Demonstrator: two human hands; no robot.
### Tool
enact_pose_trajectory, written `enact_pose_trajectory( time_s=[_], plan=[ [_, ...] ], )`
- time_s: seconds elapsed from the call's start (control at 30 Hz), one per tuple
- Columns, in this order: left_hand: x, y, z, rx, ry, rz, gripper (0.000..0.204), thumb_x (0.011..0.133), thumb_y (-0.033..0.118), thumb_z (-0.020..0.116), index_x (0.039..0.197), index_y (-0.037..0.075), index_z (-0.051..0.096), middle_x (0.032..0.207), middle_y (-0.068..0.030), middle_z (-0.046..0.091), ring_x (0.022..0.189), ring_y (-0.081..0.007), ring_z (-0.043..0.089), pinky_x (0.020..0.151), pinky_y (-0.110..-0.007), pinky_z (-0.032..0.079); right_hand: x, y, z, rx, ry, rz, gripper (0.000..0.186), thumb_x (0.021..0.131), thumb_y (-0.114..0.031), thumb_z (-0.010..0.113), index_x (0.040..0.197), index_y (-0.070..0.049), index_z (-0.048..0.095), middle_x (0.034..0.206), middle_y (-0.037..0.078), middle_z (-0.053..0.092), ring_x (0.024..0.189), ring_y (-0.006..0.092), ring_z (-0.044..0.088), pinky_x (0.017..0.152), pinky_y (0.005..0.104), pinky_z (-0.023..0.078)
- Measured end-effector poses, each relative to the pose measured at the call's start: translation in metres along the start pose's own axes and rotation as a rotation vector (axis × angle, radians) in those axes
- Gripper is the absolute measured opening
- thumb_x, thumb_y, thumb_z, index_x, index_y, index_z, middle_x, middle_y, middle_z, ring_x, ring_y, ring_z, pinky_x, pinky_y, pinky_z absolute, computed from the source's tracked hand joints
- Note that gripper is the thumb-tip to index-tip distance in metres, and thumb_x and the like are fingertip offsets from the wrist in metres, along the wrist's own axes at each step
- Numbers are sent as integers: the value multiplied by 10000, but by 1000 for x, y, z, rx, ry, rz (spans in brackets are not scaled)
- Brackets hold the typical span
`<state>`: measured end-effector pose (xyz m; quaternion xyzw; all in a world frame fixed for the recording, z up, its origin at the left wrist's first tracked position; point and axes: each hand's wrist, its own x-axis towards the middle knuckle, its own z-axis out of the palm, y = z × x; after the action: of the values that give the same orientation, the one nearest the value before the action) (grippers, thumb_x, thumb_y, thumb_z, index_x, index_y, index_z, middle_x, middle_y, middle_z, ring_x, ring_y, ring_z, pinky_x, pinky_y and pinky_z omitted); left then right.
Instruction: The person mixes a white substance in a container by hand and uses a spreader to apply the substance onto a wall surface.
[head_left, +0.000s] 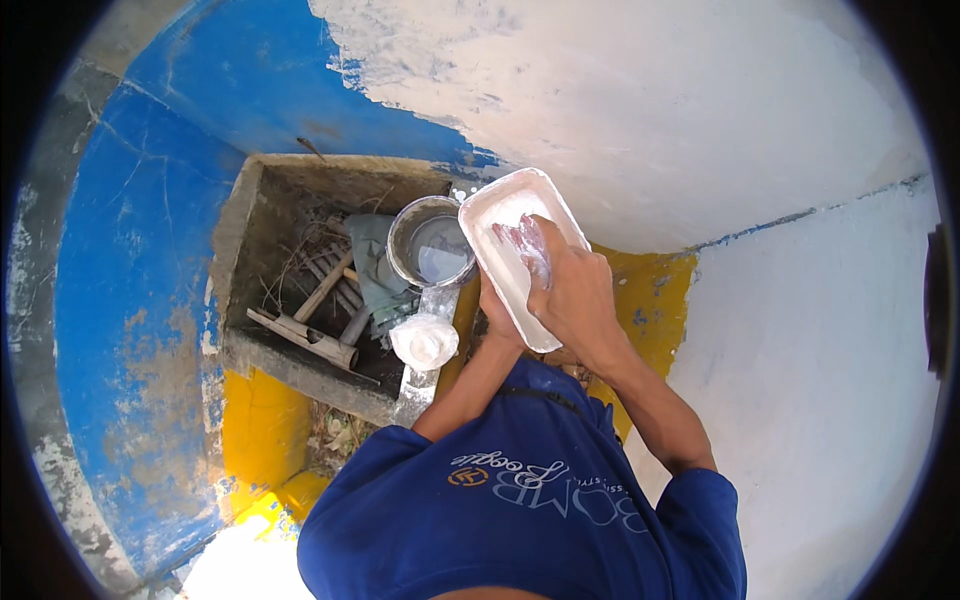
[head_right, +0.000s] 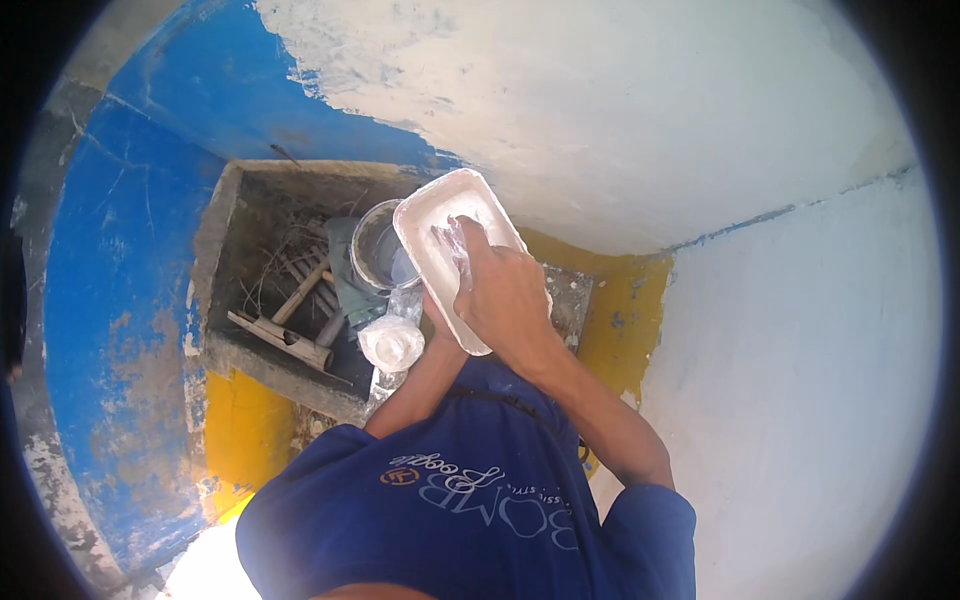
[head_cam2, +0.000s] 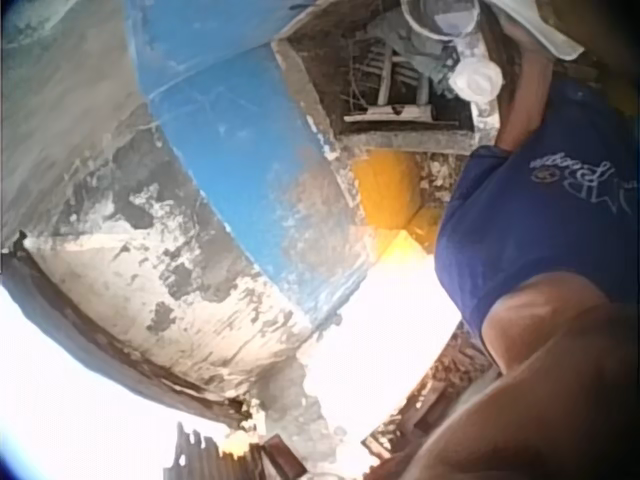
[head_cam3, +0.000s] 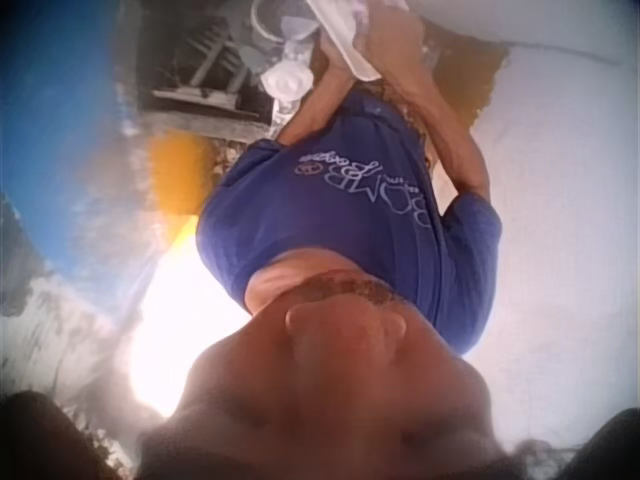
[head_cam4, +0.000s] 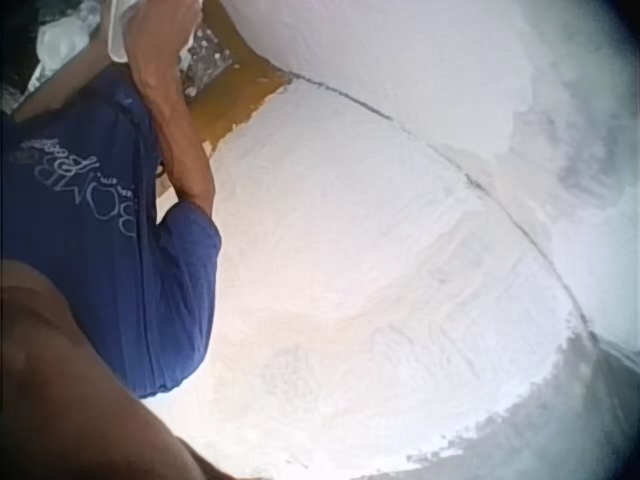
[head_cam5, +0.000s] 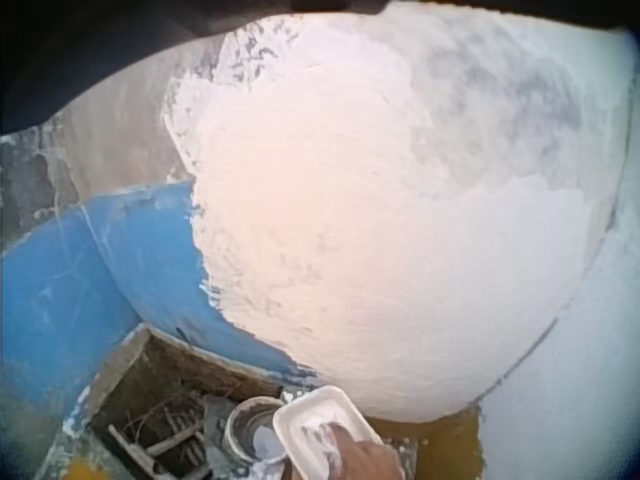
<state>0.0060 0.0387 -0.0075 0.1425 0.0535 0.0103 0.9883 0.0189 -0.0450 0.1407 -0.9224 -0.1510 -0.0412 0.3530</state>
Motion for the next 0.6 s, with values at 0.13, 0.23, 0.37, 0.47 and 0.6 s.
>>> enact_pose_trajectory(
  time_s=[0.13, 0.23, 0.37, 0.47, 0.6],
  plan=[
    [0, 1, -3, 52, 33, 18, 639, 973, 493, 384, 1527, 182, 310, 1461, -101, 453, 1317, -288, 482, 1107, -490, 388, -1, -2, 4, -50, -64, 51, 490, 766, -43, 607, 1248, 27, 557, 799, 304, 648, 757, 471, 644, 727, 522, 515],
    [-1, 0, -8, 46, 31, 10, 653, 966, 501, 395, 1532, 189, 299, 1467, -102, 443, 1323, -293, 474, 1111, -496, 379, 1, -2, 4, 9, 54, -4, 477, 774, -47, 602, 1245, 12, 561, 799, 302, 648, 758, 469, 647, 729, 521, 516],
    [-1, 1, -10, -54, -58, 24, 555, 1042, 443, 347, 1501, 130, 350, 1449, -85, 467, 1313, -248, 478, 1113, -426, 388, 4, -4, 4, -24, -78, 48, 482, 769, -50, 606, 1246, 9, 560, 795, 303, 648, 760, 467, 650, 729, 520, 518],
    [-1, -1, -14, 70, 25, 18, 636, 983, 493, 390, 1525, 170, 305, 1462, -102, 446, 1323, -279, 469, 1115, -474, 379, 4, -6, 3, -10, -35, 37, 484, 769, -52, 613, 1246, 11, 559, 795, 305, 647, 755, 468, 650, 721, 522, 514],
    [-3, -3, -2, 84, 30, 22, 706, 942, 518, 450, 1535, 174, 282, 1474, -109, 428, 1342, -289, 453, 1126, -478, 366, 5, 3, 11, -13, -2, 57, 491, 773, -49, 615, 1255, 18, 552, 801, 307, 646, 744, 475, 645, 728, 528, 510]
  ],
)
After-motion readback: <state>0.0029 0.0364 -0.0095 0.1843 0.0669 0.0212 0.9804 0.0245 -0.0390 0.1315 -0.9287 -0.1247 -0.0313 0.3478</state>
